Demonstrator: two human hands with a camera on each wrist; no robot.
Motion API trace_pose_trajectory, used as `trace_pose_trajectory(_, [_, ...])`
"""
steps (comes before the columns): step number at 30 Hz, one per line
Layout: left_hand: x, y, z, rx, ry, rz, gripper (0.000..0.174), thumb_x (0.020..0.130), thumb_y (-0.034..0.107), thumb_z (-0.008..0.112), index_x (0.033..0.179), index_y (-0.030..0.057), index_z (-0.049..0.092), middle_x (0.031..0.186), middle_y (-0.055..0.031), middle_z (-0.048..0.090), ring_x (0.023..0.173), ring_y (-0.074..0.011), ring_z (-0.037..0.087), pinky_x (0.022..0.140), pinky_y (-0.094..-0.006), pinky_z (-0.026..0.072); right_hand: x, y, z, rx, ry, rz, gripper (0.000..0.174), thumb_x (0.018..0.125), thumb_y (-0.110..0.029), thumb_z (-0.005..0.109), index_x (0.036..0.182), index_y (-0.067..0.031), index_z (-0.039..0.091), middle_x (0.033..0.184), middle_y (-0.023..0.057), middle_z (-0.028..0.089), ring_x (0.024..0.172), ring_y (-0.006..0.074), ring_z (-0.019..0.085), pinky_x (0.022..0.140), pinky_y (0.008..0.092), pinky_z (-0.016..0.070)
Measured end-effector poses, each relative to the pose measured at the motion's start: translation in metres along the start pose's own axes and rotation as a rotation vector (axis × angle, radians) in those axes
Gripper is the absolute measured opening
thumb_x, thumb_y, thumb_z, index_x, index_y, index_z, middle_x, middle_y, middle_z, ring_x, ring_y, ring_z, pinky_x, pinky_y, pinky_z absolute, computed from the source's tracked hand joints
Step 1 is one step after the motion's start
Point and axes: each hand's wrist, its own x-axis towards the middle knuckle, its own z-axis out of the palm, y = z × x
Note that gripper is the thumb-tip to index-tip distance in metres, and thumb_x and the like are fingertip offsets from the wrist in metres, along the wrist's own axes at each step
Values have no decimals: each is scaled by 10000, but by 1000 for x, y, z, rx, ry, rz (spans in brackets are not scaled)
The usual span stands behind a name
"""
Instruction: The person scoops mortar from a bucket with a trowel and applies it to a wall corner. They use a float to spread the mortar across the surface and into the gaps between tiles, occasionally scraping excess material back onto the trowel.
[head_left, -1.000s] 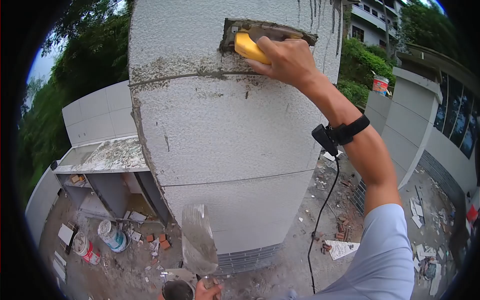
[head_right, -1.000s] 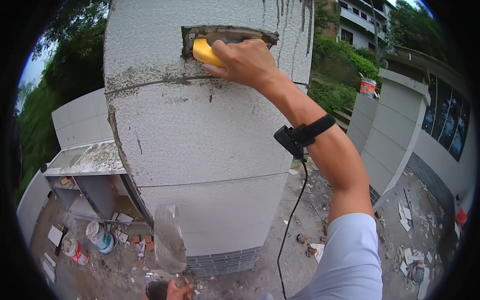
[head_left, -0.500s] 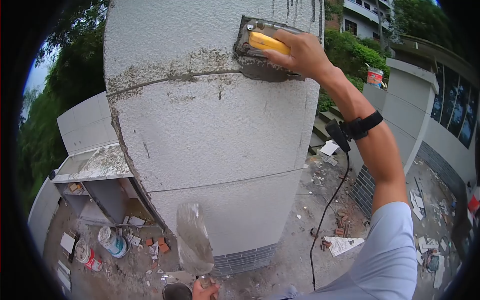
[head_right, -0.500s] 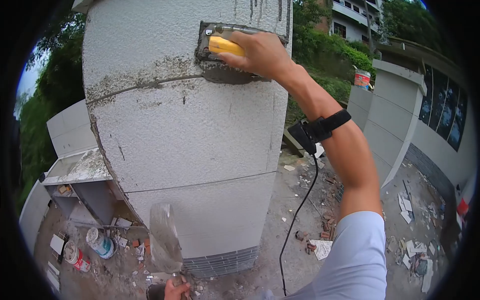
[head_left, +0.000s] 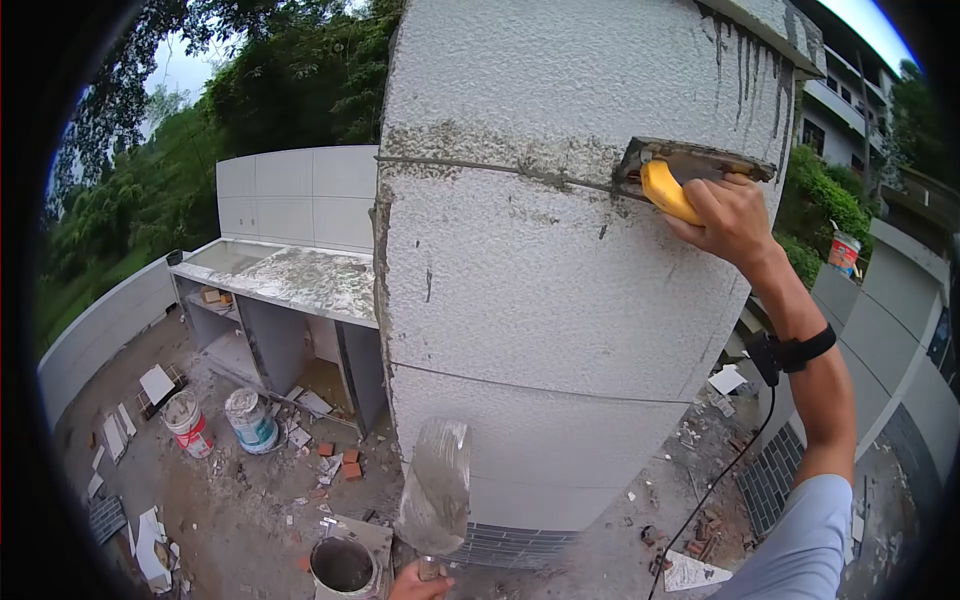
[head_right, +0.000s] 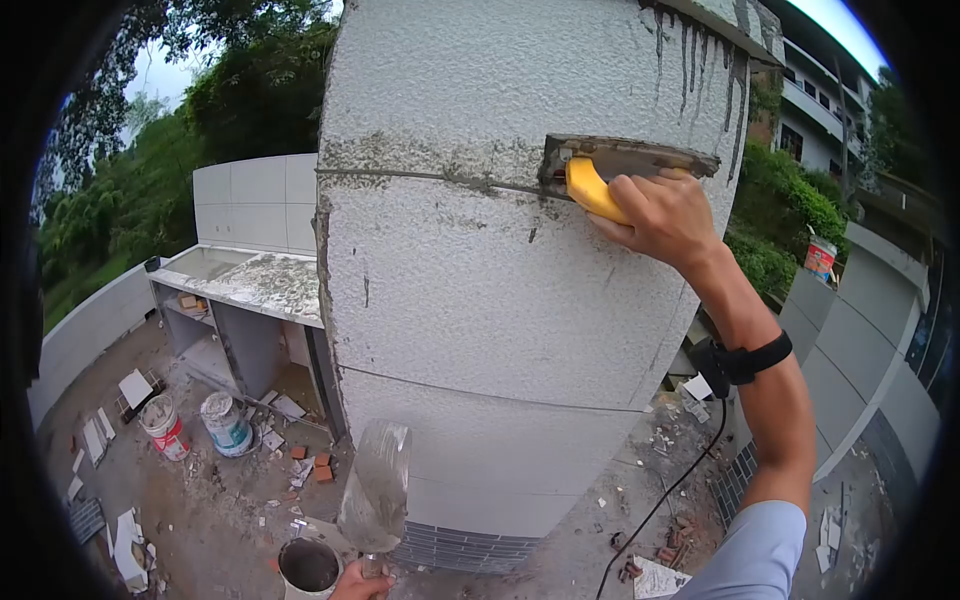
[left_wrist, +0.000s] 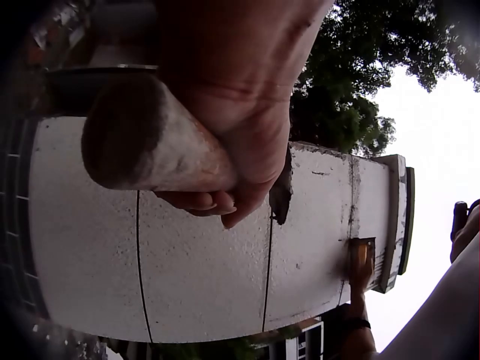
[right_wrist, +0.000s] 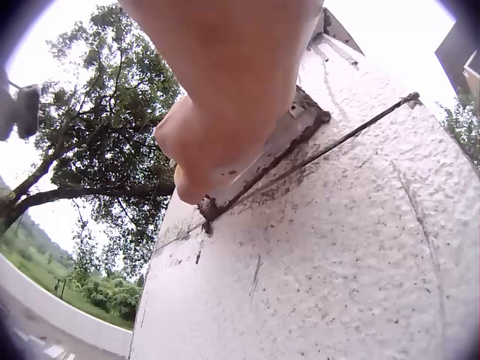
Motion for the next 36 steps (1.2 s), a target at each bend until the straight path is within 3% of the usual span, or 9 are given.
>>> trace_pose_trajectory(5, [2, -19, -18, -82, -15, 83, 316, 800, 101, 719, 1078, 88, 568, 805, 30, 550, 664, -86, 511, 553, -258, 421, 76, -24, 1, 78, -39, 235, 368, 860, -438, 701, 894, -91, 582, 619, 61, 601, 511, 205, 604, 507, 340, 460])
trace_pose_trajectory(11, [-10, -14, -55, -170, -48, 133, 286, 797, 99, 714, 1046, 90, 574, 790, 29, 548, 647, -95, 510, 555, -263, 421, 154, -90, 21, 543, -451, 414, 470, 875, -508, 634, 1038, -67, 646, 674, 131, 645, 576, 291, 639, 577, 402, 497])
trace_pose_trajectory(15, [-3, -6, -89, -158, -53, 138, 255, 793, 114, 710, 1007, 96, 573, 742, 29, 544, 615, -99, 503, 547, -263, 417, 211, -106, 36, 384, -437, 361, 463, 878, -508, 630, 1026, -69, 653, 692, 137, 660, 618, 313, 657, 588, 414, 504])
trace_pose_trajectory(17, [-5, -7, -101, -129, -80, 114, 246, 789, 126, 710, 991, 99, 572, 722, 29, 542, 601, -101, 498, 543, -264, 415, 231, -108, 45, 283, -187, 317, 453, 883, -508, 624, 986, -68, 661, 700, 138, 668, 647, 317, 666, 590, 416, 506])
trace_pose_trajectory(20, [-19, 6, -110, -94, -67, 88, 236, 782, 146, 704, 971, 102, 568, 704, 27, 543, 590, -104, 499, 531, -271, 414, 251, -107, 37, 225, -70, 379, 460, 885, -515, 617, 933, -60, 668, 698, 139, 667, 656, 313, 666, 601, 426, 507])
trace_pose_trajectory(21, [-22, 12, -114, -88, -25, 73, 232, 777, 159, 698, 960, 103, 566, 696, 24, 546, 586, -106, 503, 523, -278, 413, 253, -109, 32, 216, -66, 379, 460, 885, -515, 617, 933, -60, 668, 698, 139, 667, 656, 313, 666, 601, 426, 507])
trace_pose_trajectory(25, [-15, -14, -130, 9, -20, 99, 253, 768, 166, 687, 983, 103, 570, 705, 18, 555, 579, -105, 511, 505, -279, 417, 237, -146, 5, 348, -568, 454, 471, 893, -503, 581, 889, -42, 678, 708, 161, 669, 657, 314, 666, 643, 452, 520])
trace_pose_trajectory(33, [10, -44, -132, 88, -128, 39, 282, 786, 148, 662, 1044, 86, 570, 718, -3, 575, 548, -106, 515, 470, -275, 415, 173, -121, -27, 232, -858, 476, 432, 890, -474, 583, 932, -59, 692, 728, 147, 685, 685, 333, 675, 657, 453, 531])
trace_pose_trajectory(36, [8, -40, -118, 95, -152, -27, 279, 801, 144, 653, 1057, 77, 564, 717, -5, 573, 547, -109, 517, 458, -267, 403, 121, -97, -36, 213, -784, 500, 428, 887, -469, 579, 950, -61, 692, 733, 142, 682, 693, 321, 677, 658, 440, 533])
